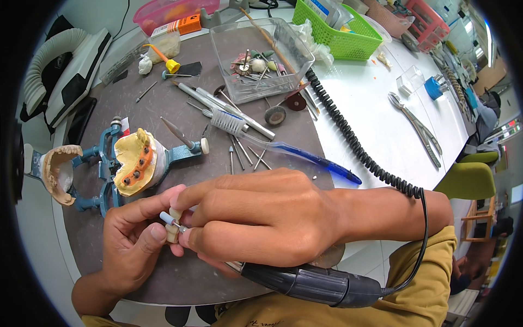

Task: The person holds a dental crown and uses a rotary polishing tool to smooth the surface of the prosthetic while working at a laboratory bench.

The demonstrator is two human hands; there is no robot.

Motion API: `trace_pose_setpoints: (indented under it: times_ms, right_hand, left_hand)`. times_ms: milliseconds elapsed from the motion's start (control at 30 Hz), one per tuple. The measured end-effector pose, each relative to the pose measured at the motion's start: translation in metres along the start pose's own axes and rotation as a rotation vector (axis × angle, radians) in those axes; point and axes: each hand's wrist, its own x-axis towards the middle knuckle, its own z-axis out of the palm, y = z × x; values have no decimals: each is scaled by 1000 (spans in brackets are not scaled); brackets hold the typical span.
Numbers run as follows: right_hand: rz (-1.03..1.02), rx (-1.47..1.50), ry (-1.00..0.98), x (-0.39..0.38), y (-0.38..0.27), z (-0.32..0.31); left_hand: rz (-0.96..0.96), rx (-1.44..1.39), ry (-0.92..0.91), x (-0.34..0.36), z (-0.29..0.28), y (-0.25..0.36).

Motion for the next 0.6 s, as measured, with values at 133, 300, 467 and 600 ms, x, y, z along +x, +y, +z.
trace_pose_setpoints:
  times_ms: [133, 300, 467, 600]
  right_hand:
    - [10, 8, -1, 0, 0, 1]
    - [-7, -23, -20, 1, 0, 1]
    - [-17, -39, -16, 0, 1, 2]
    - [8, -33, -14, 1, 1, 1]
  left_hand:
    - [-16, -42, 9, 0, 1, 0]
    - [-34, -35, 64, 1, 7, 3]
    - [-39, -12, 78, 1, 8, 3]
    - [-39, -2, 75, 1, 7, 2]
